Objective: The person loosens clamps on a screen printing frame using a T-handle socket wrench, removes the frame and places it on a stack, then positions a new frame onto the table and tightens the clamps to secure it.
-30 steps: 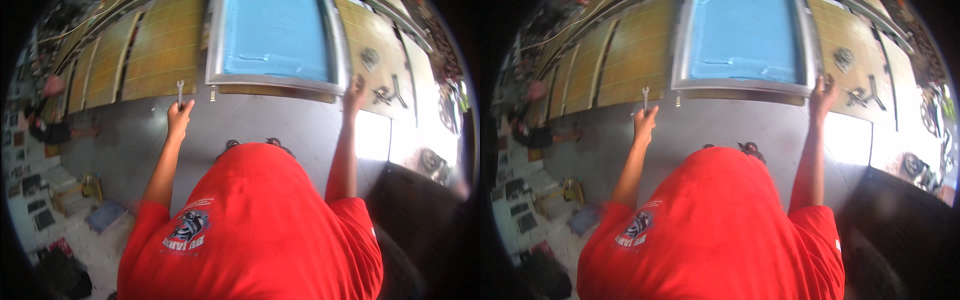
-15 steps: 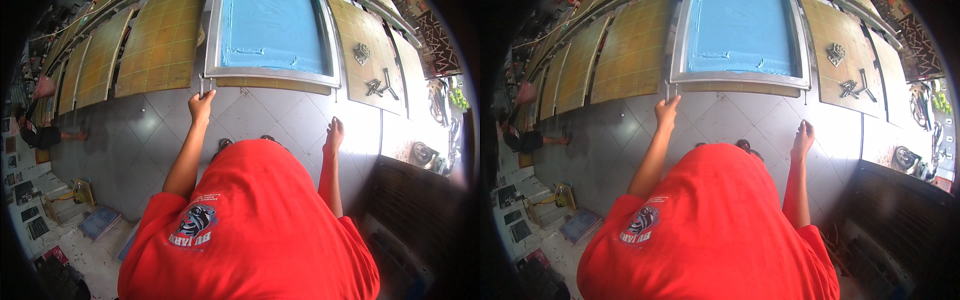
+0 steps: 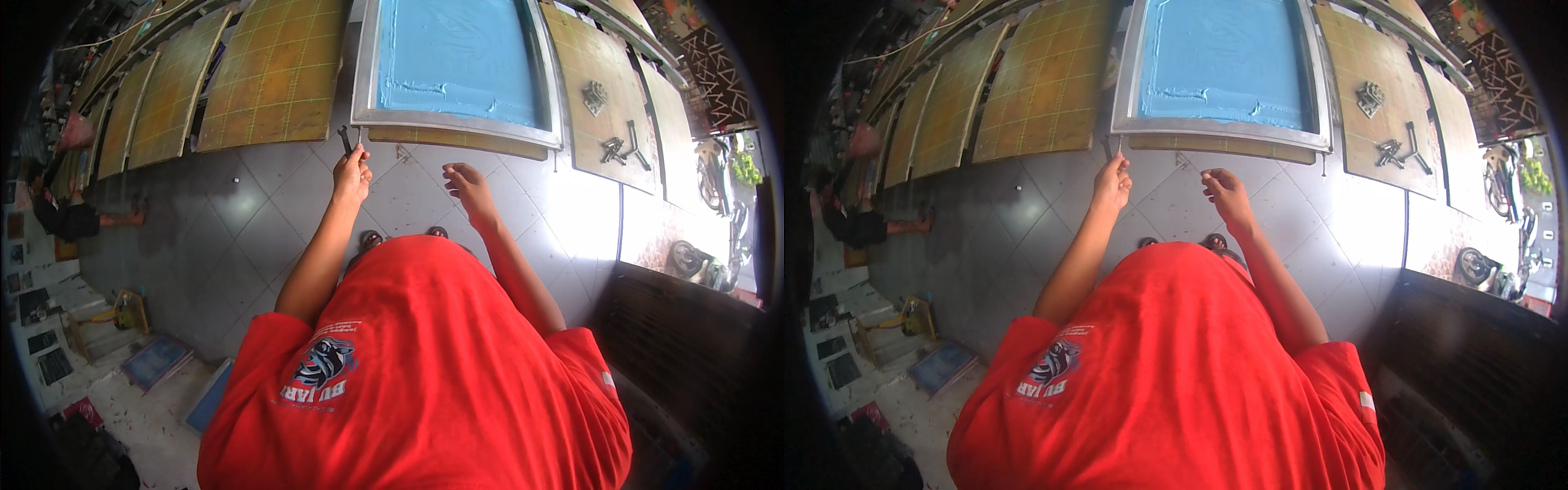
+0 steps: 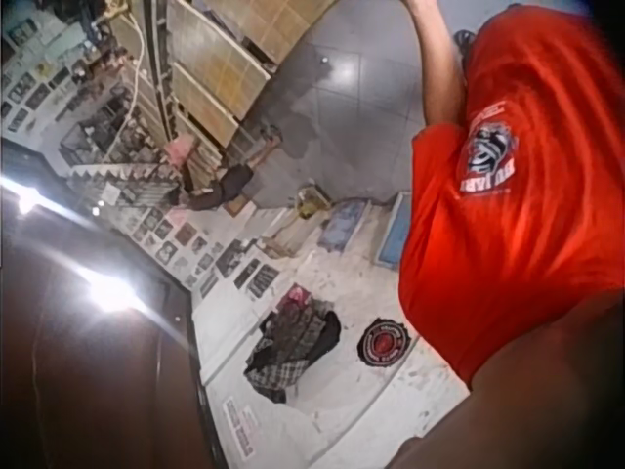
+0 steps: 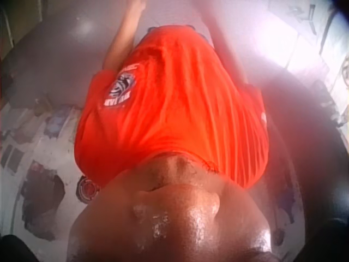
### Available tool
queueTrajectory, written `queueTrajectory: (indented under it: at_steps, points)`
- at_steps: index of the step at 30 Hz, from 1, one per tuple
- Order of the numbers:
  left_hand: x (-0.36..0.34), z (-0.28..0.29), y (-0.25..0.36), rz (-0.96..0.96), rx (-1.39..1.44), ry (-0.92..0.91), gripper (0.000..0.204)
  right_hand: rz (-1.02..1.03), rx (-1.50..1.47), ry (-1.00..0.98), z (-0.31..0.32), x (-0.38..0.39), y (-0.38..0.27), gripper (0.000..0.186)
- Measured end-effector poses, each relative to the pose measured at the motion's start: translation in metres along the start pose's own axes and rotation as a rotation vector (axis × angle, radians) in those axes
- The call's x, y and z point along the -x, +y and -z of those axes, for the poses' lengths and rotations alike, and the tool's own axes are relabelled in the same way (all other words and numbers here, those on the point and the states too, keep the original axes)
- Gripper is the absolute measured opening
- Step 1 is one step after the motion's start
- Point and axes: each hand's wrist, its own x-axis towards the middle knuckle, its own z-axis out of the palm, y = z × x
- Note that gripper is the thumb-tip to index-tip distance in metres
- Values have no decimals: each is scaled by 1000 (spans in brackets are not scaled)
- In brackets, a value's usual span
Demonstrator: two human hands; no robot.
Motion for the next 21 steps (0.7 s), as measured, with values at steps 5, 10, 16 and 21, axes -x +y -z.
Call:
queueTrajectory:
  at_steps: [5,10,16,21]
  points:
    - [-2,6,-7,231,349,-127,24,-66,12,-40,3,12,5,31]
    - [-5,7,-13,142,274,-60,16,-93,32,58,28,27,32,33]
    - [-11,24,-4,200,338,-80,26,-109,109,84,50,56,21,33]
    - [73,-11,-6,-186,-256,-14,41,28,208,40,66,76,-19,35]
